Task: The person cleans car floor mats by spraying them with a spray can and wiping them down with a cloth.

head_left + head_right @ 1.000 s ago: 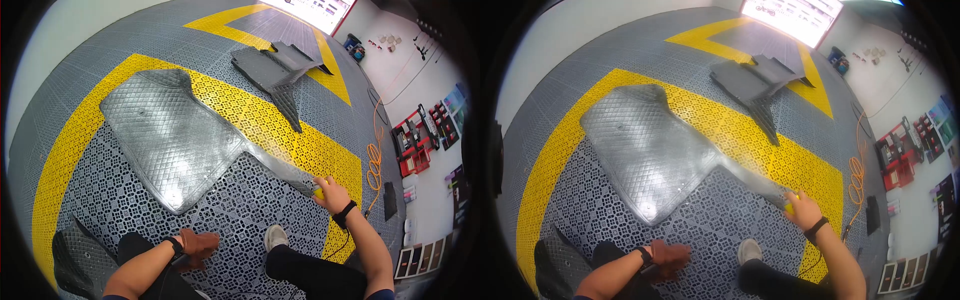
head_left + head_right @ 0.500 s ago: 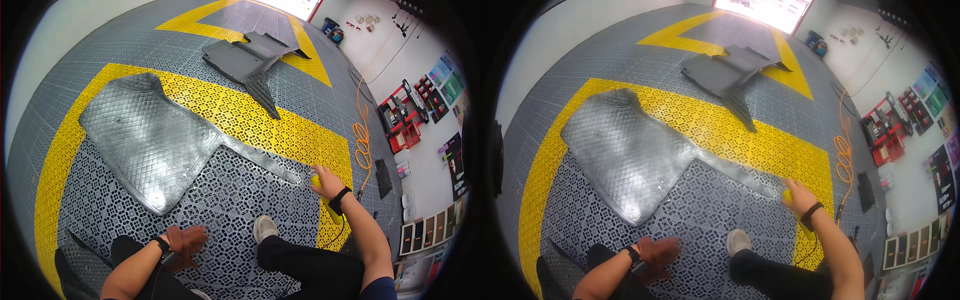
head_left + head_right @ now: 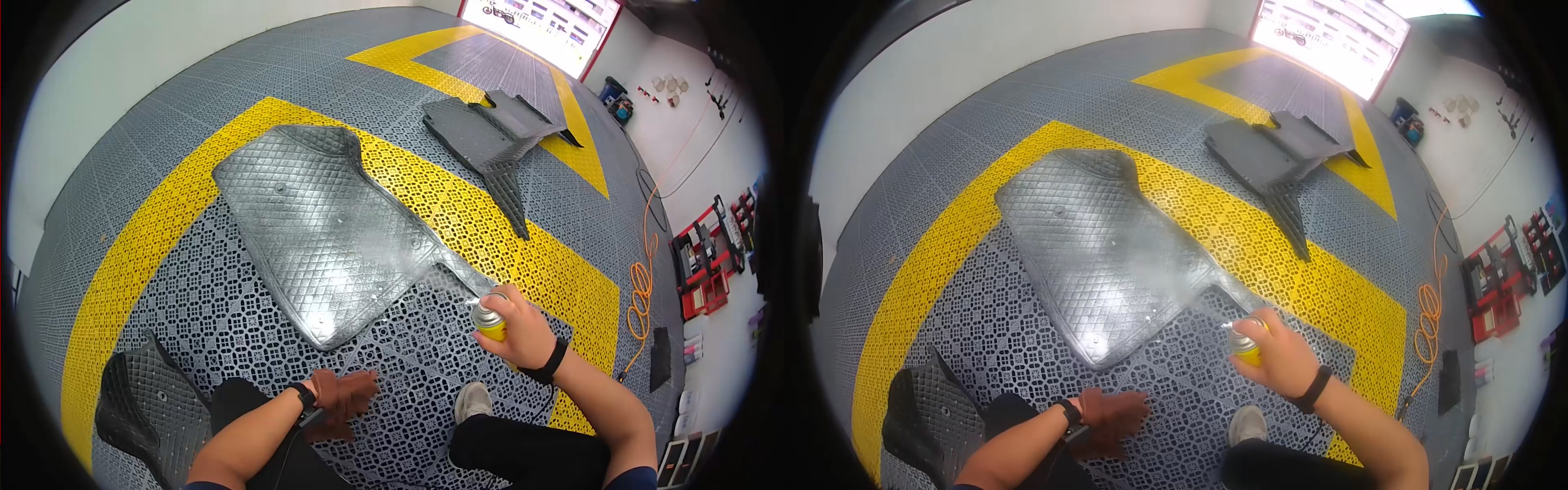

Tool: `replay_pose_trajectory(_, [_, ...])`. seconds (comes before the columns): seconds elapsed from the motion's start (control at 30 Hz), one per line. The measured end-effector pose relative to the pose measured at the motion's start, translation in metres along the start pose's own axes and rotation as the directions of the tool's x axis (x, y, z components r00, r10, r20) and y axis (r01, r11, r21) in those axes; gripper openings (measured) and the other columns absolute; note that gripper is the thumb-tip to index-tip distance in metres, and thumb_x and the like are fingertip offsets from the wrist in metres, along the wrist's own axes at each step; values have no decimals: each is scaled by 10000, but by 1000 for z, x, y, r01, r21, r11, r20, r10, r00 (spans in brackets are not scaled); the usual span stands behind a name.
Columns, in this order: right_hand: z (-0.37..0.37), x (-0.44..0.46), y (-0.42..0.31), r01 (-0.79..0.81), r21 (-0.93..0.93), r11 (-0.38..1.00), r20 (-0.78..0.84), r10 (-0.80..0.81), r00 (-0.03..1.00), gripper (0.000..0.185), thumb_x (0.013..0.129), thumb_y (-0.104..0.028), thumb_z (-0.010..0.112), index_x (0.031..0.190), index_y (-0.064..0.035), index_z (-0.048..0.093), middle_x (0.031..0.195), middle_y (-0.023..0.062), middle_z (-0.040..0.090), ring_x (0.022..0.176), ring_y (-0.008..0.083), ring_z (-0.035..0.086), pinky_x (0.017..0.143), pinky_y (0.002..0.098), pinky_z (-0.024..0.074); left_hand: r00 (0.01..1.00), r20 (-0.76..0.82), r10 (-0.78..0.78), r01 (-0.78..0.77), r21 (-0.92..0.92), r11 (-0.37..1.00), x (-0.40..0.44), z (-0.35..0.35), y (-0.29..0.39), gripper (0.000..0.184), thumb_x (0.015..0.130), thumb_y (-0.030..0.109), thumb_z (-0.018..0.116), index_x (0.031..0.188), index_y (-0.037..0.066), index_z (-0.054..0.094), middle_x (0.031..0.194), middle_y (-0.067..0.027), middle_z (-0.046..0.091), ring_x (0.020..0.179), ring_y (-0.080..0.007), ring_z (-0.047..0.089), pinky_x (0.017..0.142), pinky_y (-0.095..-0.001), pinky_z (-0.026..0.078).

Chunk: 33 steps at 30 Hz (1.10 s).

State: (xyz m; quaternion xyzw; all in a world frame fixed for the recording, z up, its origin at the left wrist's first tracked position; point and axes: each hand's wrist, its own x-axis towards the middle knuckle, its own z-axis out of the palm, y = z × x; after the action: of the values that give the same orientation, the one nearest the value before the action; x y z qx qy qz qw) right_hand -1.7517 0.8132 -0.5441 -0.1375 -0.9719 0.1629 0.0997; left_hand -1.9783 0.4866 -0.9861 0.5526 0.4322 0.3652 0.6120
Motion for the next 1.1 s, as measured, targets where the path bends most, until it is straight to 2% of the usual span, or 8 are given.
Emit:
replay_pose_trajectory(0.17, [11,10,-8,-86,3,996,16,86,996,620,890,-257,875,1403,-122,554,1307,205,572,1084,438,686,926,500,589,991,118,62,-123,645,754,-7,-16,12,949,901,405,865,1666,178,351,1704,-61,330,1567,-232,366,1229,-405,399])
replay_pose_trajectory(0.33, [36,14,18,-97,113,989,7,97,995,841,859,-188,908,1538,-78,424,1410,238,560,1304,415,618,1095,465,522,984,-112,141,-22,703,711,-39,9,188,811,879,463,835,1540,118,516,1643,-149,424,1607,-367,297,1318,-476,282])
replay_pose_trajectory(0.53, [64,5,56,-385,408,828,108,375,921,1100,832,-146,935,1659,-34,219,1542,232,538,1399,351,586,1169,447,492,981,-102,167,-20,797,604,-20,-1,162,851,857,422,835,1535,22,513,1620,-207,448,1608,-413,302,1338,-496,258])
replay_pose_trajectory(0.63, [88,-11,84,-448,411,794,135,433,891,1097,810,-108,944,1651,-90,239,1502,217,577,1314,322,653,1125,427,535,998,-25,65,-9,879,476,4,-41,168,625,1048,151,669,1634,99,456,1662,-116,473,1573,-268,397,1357,-379,247])
replay_pose_trajectory(0.7, [105,-22,106,-502,440,744,162,485,860,1055,798,-114,937,1627,-89,285,1462,189,636,1296,320,666,1117,431,533,981,-114,154,42,912,409,6,-43,217,201,930,170,723,1083,74,634,1194,-124,603,1150,-303,566,1038,-423,428])
replay_pose_trajectory(0.77, [131,-37,133,-482,349,803,143,463,875,1052,784,-123,940,1617,-88,299,1420,175,668,1279,327,677,1103,437,537,967,-154,203,68,924,376,4,-44,214,135,870,179,749,808,62,724,960,-128,668,938,-320,650,878,-444,519])
replay_pose_trajectory(1.0, [121,-41,118,-462,268,845,174,429,886,877,776,-206,937,1469,-82,415,1271,178,749,1164,380,729,1010,464,569,963,-177,205,79,907,414,6,-51,222,229,774,171,763,875,46,599,892,-127,576,880,-328,611,735,-485,489])
replay_pose_trajectory(1.1, [110,-24,57,-443,178,879,310,377,873,832,788,-186,918,1425,-47,400,1271,203,740,1149,399,736,984,462,589,984,-92,-150,131,953,272,10,-44,230,416,903,311,716,1199,27,650,1229,-166,641,1182,-333,624,904,-489,542])
